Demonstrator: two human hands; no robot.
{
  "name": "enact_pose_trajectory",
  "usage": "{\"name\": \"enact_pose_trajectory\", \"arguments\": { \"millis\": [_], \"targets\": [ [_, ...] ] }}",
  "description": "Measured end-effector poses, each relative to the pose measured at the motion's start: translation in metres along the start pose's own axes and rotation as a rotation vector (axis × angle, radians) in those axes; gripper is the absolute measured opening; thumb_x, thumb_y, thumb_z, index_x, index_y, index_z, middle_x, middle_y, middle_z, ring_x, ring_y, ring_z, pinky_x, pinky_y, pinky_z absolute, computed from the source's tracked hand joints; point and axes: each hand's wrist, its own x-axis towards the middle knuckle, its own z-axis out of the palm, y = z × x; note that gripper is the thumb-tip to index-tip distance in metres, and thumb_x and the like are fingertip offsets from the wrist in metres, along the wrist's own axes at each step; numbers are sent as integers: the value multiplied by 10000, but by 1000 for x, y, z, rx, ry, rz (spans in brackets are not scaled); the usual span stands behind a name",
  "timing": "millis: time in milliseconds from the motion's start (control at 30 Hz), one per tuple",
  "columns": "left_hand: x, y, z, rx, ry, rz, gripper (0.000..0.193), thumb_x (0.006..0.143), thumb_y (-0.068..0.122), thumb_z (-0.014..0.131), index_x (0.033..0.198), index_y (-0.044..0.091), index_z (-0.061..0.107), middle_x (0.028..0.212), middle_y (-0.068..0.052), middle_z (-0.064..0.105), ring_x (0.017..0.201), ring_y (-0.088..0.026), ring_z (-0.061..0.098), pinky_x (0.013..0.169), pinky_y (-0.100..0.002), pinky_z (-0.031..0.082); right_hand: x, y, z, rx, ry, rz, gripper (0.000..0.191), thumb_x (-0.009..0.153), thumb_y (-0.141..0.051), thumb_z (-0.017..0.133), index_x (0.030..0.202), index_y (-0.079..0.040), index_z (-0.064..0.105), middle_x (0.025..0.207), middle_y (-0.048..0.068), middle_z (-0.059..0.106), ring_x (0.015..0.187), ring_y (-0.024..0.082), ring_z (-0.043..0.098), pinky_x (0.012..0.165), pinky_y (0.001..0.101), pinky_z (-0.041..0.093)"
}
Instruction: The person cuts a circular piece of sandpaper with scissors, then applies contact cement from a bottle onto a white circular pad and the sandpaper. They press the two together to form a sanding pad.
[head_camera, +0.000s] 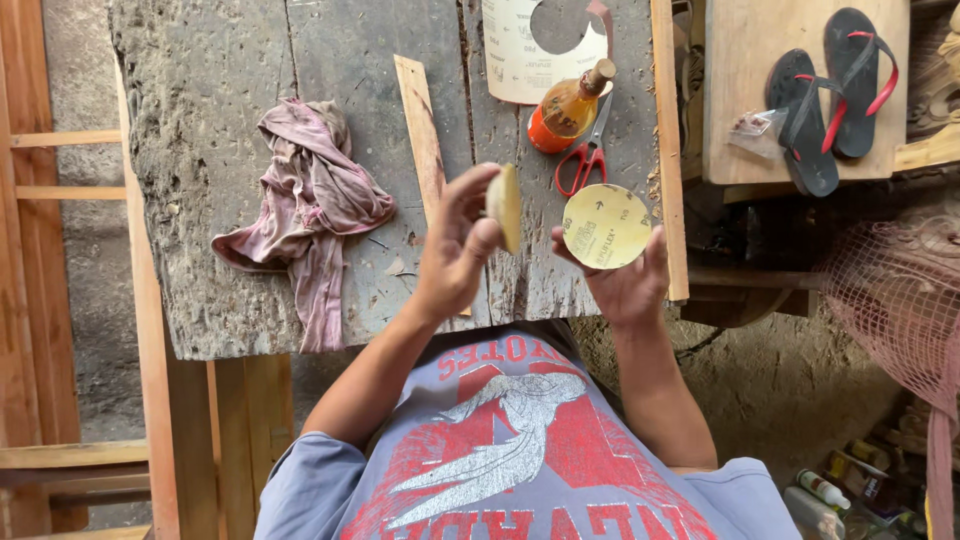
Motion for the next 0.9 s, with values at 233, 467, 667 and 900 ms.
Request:
{"name": "enact_pose_trajectory", "arguments": {
  "millis": [233, 467, 667, 900],
  "targets": [
    [3, -23, -10, -83, -96, -131, 560, 1098, 326, 591, 1547, 41, 414, 1384, -110, 546, 1206, -172, 561, 1000, -310, 511, -3, 7, 35, -1161, -233, -365, 483, 1045, -443, 637, 1311, -41, 650, 1355, 201, 637, 1239, 309, 661, 1062, 434, 565],
    [6, -50, -72, -355, 172, -445, 563, 1094, 435, 388, 1421, -4, 521, 1157, -138, 697, 960, -241, 722, 779, -353, 598, 5, 37, -9, -264, 227, 400, 414, 993, -369, 548, 1255, -86, 697, 1146, 107, 750, 1013, 236, 720, 868, 419, 617],
    [36, -81, -75, -101, 95, -795, 561, 1079, 483, 389, 1176, 6, 667, 885, -117, 741, 693, -215, 725, 549, -310, 545, 12, 28, -22, -1647, 207, -265, 444, 1123, -404, 554, 1227, -11, 733, 1173, 185, 746, 1087, 290, 721, 922, 405, 597],
    [84, -87, -69, 164, 15, -887, 553, 1049, 482, 421, 1091, 11, 709, 790, -100, 738, 549, -204, 685, 462, -306, 496, -17, -25, -19, -1663, 302, -188, 409, 978, -259, 725, 1296, -6, 683, 1221, 183, 688, 1056, 319, 683, 898, 427, 561]
  ]
}}
